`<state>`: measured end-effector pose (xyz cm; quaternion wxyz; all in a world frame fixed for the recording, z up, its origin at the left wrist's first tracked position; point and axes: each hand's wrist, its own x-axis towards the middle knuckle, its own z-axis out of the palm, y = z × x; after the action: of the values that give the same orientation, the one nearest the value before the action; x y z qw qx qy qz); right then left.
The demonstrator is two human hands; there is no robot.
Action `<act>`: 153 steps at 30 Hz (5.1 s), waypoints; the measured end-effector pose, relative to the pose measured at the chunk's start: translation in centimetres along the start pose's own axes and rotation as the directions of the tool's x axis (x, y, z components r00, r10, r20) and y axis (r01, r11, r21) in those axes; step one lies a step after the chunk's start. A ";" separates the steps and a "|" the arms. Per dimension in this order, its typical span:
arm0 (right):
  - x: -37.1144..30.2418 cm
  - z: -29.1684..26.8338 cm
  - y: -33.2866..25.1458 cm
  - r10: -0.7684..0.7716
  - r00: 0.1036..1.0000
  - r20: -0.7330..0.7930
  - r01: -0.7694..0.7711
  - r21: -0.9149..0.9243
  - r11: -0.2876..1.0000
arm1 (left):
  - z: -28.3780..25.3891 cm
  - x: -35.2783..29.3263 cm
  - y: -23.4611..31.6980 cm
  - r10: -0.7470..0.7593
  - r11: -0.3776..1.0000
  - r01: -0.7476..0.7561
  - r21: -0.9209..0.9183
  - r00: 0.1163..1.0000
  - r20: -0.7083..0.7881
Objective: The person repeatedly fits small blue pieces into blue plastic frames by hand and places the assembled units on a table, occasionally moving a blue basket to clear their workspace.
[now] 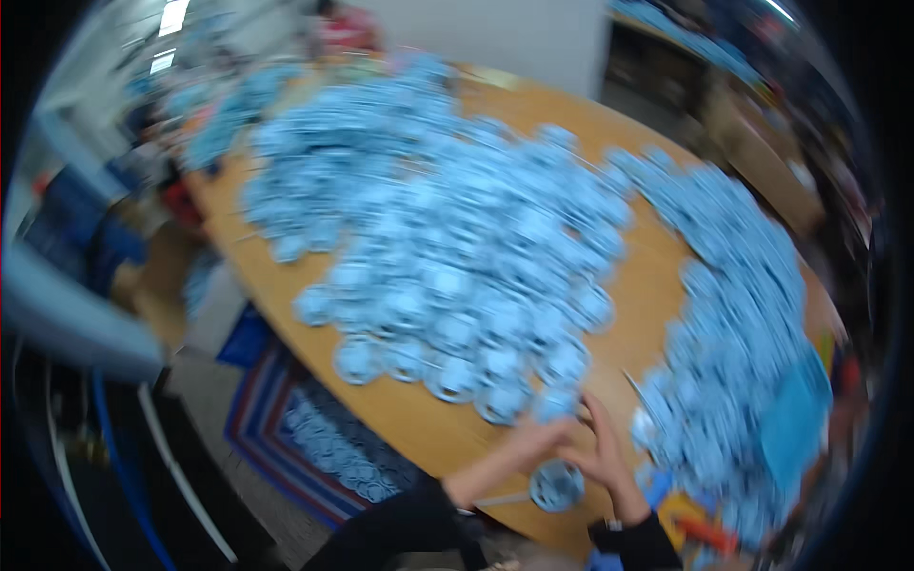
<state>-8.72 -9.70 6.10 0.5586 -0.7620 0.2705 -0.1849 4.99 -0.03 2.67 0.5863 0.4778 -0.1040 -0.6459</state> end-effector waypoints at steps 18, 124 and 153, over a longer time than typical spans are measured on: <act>-0.4 -8.8 9.6 -0.080 0.902 -0.424 -0.287 -0.728 0.623 | -2.7 -6.3 -0.9 -0.003 0.995 0.002 -0.103 1.000 -0.010; -2.6 -3.5 9.5 -0.153 0.937 -0.314 -0.187 -0.822 0.538 | -17.1 -9.1 12.0 0.382 0.915 -0.403 0.001 0.867 -0.319; -17.5 -4.4 3.5 0.345 0.718 -0.605 -0.294 0.186 0.938 | 20.3 23.5 -2.5 0.182 0.231 -0.134 0.964 0.979 0.092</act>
<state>-25.76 -2.97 4.44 0.4882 -0.5758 0.5612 -0.3395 -8.30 -28.05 -0.09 0.2347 0.7357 -0.5132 -0.3745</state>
